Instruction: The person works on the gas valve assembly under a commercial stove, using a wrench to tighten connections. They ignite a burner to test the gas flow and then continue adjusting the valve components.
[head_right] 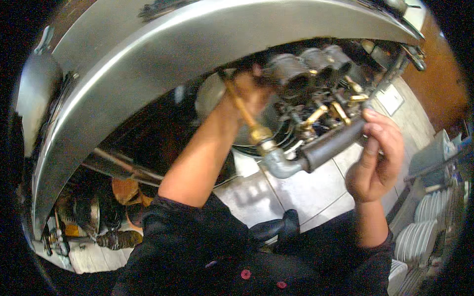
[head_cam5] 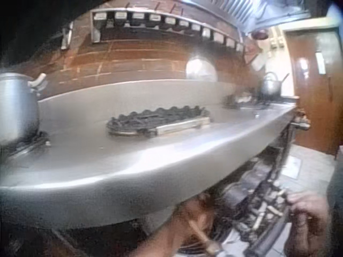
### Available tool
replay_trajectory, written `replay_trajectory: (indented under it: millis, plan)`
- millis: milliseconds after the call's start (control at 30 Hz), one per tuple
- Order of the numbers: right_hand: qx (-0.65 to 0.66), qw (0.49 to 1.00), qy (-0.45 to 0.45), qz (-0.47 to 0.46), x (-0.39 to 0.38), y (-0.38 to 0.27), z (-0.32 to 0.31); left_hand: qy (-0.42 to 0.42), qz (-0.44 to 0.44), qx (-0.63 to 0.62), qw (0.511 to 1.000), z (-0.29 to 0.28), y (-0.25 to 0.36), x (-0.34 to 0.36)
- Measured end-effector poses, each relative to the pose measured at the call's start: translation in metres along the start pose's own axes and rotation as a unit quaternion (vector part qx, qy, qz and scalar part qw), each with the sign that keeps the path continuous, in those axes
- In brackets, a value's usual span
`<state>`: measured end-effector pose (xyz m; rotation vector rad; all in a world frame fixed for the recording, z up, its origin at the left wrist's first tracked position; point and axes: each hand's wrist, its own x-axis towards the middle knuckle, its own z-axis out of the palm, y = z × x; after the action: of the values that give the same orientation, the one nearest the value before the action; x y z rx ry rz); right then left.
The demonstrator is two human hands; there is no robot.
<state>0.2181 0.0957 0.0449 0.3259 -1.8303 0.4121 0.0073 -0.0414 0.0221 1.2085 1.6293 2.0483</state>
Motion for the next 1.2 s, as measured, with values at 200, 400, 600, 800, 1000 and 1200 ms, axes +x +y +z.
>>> replay_trajectory:
  millis: [200,400,600,800,1000,1200]
  plan:
    - [-0.001,1.0,0.018,-0.01,-0.005,0.004,0.001,-0.046,0.094,0.028,0.994,-0.01,-0.018,0.005]
    - [-0.007,1.0,0.013,-0.013,-0.002,0.002,0.0,-0.042,0.175,0.122,0.976,-0.002,0.009,-0.003]
    - [-0.005,1.0,0.016,-0.009,-0.006,0.002,0.001,-0.016,0.189,0.329,0.925,0.001,0.021,-0.008]
    - [-0.002,1.0,0.025,-0.009,-0.006,0.003,0.003,-0.089,0.131,0.344,0.925,-0.007,0.035,-0.021]
    - [0.005,1.0,0.026,-0.008,-0.006,0.003,0.004,-0.117,-0.011,0.26,0.958,-0.008,0.059,-0.015]
    - [0.006,0.999,0.035,-0.005,-0.006,0.003,0.005,-0.124,0.022,0.143,0.982,-0.006,0.054,-0.015]
